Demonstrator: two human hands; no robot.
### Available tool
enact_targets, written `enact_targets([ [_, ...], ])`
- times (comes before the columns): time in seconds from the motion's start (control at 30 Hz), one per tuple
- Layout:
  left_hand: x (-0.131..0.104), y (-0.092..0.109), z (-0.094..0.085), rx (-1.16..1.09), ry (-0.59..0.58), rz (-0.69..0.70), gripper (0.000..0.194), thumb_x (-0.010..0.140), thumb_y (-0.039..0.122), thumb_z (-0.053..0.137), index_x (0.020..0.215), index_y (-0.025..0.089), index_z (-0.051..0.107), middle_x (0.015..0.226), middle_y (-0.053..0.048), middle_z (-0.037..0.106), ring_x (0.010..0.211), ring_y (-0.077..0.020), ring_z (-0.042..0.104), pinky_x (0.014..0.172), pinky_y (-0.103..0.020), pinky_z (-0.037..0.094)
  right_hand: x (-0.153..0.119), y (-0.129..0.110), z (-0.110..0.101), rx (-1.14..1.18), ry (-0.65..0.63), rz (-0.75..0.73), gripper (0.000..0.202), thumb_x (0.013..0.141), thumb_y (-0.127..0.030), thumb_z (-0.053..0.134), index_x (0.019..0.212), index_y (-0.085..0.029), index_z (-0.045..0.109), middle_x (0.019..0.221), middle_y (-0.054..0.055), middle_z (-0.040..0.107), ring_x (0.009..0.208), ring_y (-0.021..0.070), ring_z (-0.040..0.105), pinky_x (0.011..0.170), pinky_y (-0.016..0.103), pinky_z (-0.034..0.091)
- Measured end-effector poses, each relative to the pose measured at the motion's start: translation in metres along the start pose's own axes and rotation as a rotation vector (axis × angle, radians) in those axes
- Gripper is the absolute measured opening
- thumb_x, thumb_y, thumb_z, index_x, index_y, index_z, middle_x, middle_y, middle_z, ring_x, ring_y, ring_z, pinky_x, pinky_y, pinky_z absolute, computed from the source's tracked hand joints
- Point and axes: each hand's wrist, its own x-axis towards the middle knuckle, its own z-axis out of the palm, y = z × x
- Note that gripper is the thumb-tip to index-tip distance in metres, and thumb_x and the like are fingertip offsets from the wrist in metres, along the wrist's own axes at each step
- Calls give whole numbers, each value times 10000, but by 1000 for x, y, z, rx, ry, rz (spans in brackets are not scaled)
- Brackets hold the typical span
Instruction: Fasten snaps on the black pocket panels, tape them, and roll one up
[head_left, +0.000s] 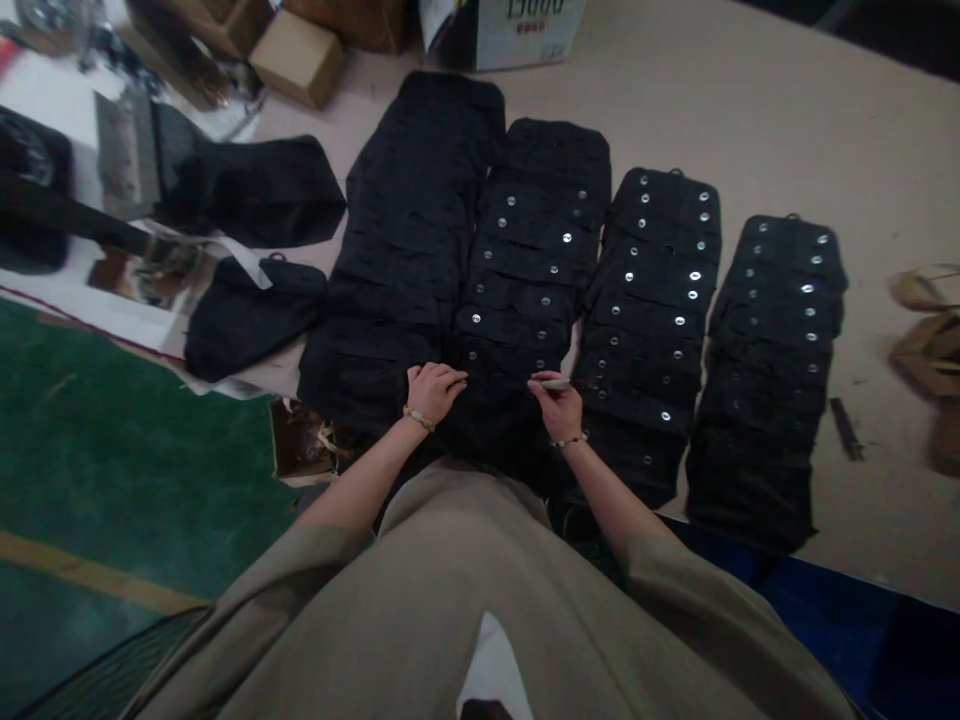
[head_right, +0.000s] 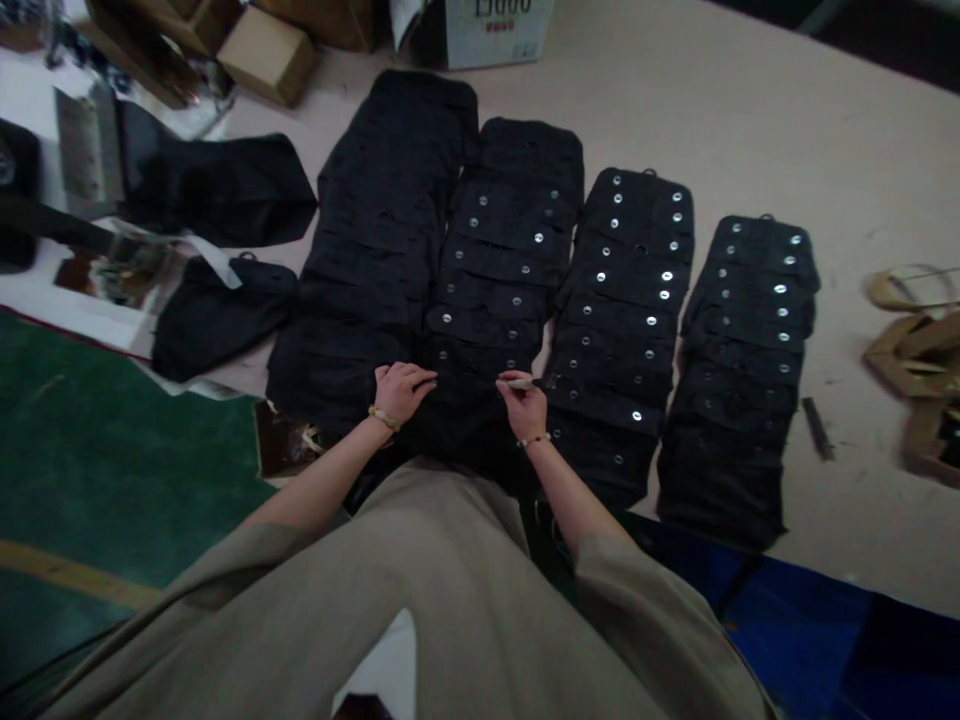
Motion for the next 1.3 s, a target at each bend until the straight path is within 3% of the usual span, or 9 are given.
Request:
enact_targets([
  [0.13,7,-10,2,-7,-71,39,165,937,381,625,1003,334,768,1091,-4,744,1081,-222,582,956,-449,287,17,-21,29,83,-138,-80,278,916,-462,633,990,-198,680,1000,75,694,901,216,677,834,374,566],
  [0.27,9,-14,4,-25,-96,74,175,927,369,643,1058,351,758,1111,1,740,1092,-221,574,921,-435,299,36,-30,58,121,-313,-216,257,902,-456,650,896,-204,702,895,56,684,838,201,663,799,360,555],
  [0.43,9,-19,7,-45,-100,9,170,912,360,663,1047,363,766,1088,5,739,1063,-217,574,920,-427,309,48,-25,70,90,-458,-318,220,906,-414,638,895,-206,707,861,60,667,801,197,628,783,359,536],
  [0.73,11,-25,16,-89,-83,25,133,889,355,700,1001,353,772,1047,4,735,1030,-215,577,902,-429,320,44,-19,77,12,-500,-357,182,928,-359,601,929,-226,724,885,53,658,781,173,629,751,319,533],
  [1.03,13,-24,12,-140,-111,15,117,884,330,703,988,335,755,1051,-5,724,1035,-226,579,892,-432,323,48,-22,78,-28,-472,-326,206,935,-391,592,921,-210,688,892,71,687,823,211,657,782,382,561],
  [1.17,14,-23,11,-137,-104,17,134,873,295,711,1007,294,710,1072,-13,711,1038,-232,584,862,-417,324,46,-31,84,-118,-504,-341,200,944,-367,563,919,-210,685,892,67,659,816,196,637,777,340,532],
  [1.3,13,-24,10,-178,-96,-24,242,884,270,683,1115,260,610,1063,-31,707,1028,-232,604,862,-393,325,47,-44,90,-365,-564,-385,200,946,-294,502,890,-199,670,878,77,626,826,202,602,756,317,492],
])
